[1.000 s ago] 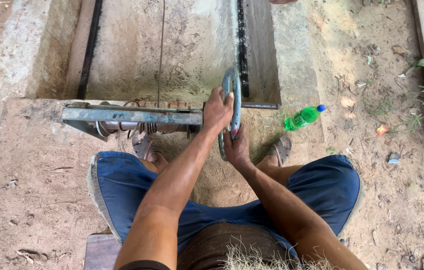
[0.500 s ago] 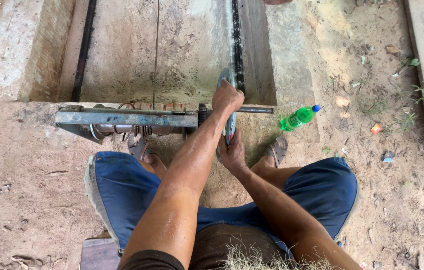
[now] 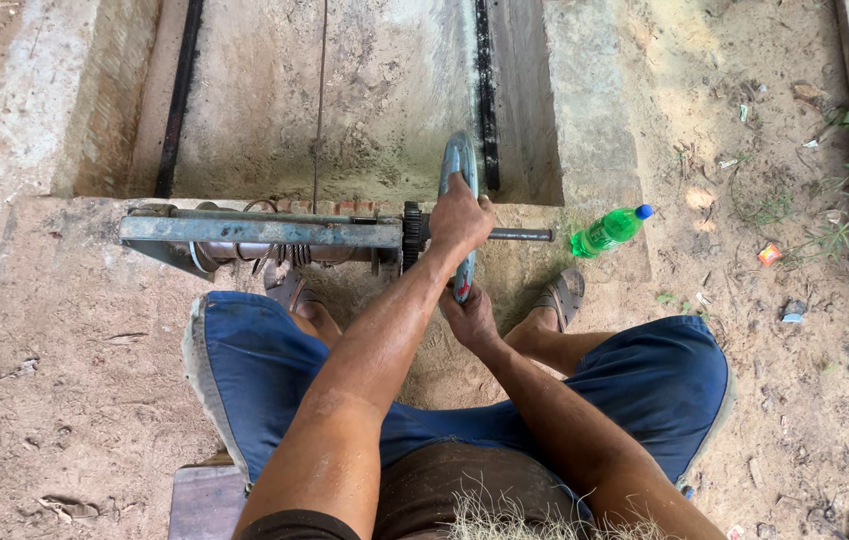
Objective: The person operates a manual winch by turning a wheel to lower and raise a rope into a well. The person sits on the ground next to the well and uses both hands to rotate the wheel.
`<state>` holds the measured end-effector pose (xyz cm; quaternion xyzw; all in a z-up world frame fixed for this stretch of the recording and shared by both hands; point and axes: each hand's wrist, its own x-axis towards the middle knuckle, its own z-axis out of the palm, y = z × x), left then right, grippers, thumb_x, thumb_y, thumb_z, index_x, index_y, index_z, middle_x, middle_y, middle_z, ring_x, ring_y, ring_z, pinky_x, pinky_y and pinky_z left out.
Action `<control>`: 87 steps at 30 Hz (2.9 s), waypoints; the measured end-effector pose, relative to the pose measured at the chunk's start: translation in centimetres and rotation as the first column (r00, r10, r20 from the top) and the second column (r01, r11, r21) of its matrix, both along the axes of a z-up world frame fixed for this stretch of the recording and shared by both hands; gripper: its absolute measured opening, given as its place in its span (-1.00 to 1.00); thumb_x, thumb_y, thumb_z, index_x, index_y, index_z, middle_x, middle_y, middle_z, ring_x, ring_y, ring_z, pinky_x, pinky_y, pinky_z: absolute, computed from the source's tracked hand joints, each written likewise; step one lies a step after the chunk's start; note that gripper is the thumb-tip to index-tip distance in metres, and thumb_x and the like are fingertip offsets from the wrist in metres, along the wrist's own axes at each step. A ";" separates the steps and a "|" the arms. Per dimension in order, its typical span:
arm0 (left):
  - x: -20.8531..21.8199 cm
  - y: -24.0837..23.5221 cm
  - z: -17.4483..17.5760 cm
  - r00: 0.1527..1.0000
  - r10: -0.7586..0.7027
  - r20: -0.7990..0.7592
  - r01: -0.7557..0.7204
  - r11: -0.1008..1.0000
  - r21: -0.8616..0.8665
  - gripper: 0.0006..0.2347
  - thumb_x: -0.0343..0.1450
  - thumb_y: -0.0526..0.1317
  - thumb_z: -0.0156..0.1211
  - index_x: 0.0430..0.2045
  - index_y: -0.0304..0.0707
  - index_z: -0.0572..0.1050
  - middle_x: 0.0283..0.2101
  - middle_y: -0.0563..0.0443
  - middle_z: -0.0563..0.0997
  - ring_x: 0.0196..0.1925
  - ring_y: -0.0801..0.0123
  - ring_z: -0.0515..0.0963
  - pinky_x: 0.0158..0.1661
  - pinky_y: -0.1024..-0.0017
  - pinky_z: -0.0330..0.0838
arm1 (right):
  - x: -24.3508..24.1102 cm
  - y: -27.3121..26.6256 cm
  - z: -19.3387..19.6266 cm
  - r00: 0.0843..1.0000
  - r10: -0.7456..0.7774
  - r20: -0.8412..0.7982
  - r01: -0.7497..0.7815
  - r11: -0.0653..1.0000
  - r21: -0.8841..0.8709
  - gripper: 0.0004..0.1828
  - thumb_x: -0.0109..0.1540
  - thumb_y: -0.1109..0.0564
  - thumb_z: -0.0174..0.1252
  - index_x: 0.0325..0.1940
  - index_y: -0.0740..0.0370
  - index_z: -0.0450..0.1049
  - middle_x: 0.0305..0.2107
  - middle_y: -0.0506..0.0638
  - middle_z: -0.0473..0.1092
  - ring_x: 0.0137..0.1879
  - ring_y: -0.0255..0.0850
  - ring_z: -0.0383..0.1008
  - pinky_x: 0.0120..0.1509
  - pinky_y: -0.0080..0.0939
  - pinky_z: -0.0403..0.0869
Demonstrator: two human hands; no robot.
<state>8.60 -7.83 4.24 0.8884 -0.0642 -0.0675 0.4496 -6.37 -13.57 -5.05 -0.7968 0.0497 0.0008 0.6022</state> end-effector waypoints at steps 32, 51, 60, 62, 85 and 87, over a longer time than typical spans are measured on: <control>-9.0 1.7 -5.4 0.929 -0.004 0.371 0.074 0.982 -0.175 -0.51 0.51 -0.25 0.11 0.25 -0.65 0.14 -0.39 -0.06 0.56 -0.59 0.40 0.56 -0.66 0.47 0.53 | 1.8 -3.7 -9.9 0.876 0.476 -0.083 -0.458 0.762 -0.457 -0.79 0.38 0.08 0.12 0.02 0.23 0.40 -0.20 0.05 0.45 0.03 -0.17 0.46 0.04 -0.12 0.59; -11.2 2.6 -7.5 0.902 -0.043 0.429 0.108 0.986 -0.127 -0.44 0.52 -0.17 0.15 0.33 -0.54 0.08 -0.36 -0.06 0.55 -0.33 0.26 0.59 -0.25 0.26 0.58 | 1.8 -4.2 -9.3 0.845 0.505 -0.178 -0.504 0.637 -0.584 -0.62 0.37 0.09 0.14 0.24 0.25 0.34 0.06 0.16 0.39 0.18 -0.06 0.40 0.28 0.05 0.47; -11.3 2.8 -8.1 0.890 -0.045 0.454 0.119 0.984 -0.135 -0.41 0.54 -0.12 0.17 0.35 -0.53 0.06 -0.34 -0.06 0.55 -0.31 0.24 0.59 -0.19 0.26 0.58 | 3.6 -8.0 -6.0 0.729 0.266 -0.630 -0.658 0.524 -0.540 -0.67 0.44 -0.05 0.03 0.10 0.21 0.49 -0.11 0.19 0.52 -0.09 -0.06 0.58 0.04 0.01 0.57; -11.5 2.9 -7.7 0.906 -0.057 0.420 0.124 0.983 -0.133 -0.41 0.53 -0.13 0.16 0.35 -0.51 0.05 -0.35 -0.06 0.55 -0.31 0.23 0.58 -0.20 0.24 0.57 | 3.8 -8.0 -4.1 0.665 0.334 -0.668 -0.745 0.353 -0.565 -0.68 0.42 -0.05 0.05 0.07 0.21 0.50 -0.15 0.17 0.55 -0.12 -0.07 0.62 0.02 -0.04 0.60; -11.1 2.0 -8.4 0.973 -0.135 0.187 0.162 0.977 -0.140 -0.37 0.51 0.03 0.07 0.37 -0.48 0.12 -0.46 -0.26 0.56 -0.45 -0.10 0.62 -0.28 -0.02 0.54 | 12.1 -14.4 8.1 0.977 0.213 0.006 -0.195 0.880 0.433 -0.53 0.53 -0.04 0.06 0.35 0.39 0.26 0.13 0.34 0.45 0.12 0.20 0.56 0.09 0.12 0.60; -11.3 2.8 -8.1 0.960 -0.136 0.244 0.188 0.961 -0.204 -0.46 0.53 0.03 0.03 0.29 -0.41 0.18 -0.44 -0.16 0.56 -0.48 0.01 0.65 -0.29 0.06 0.60 | 13.6 -12.8 8.6 0.994 0.061 -0.088 -0.032 0.953 0.303 -0.54 0.59 -0.08 0.11 0.29 0.38 0.25 0.06 0.34 0.45 0.05 0.20 0.55 0.07 0.16 0.60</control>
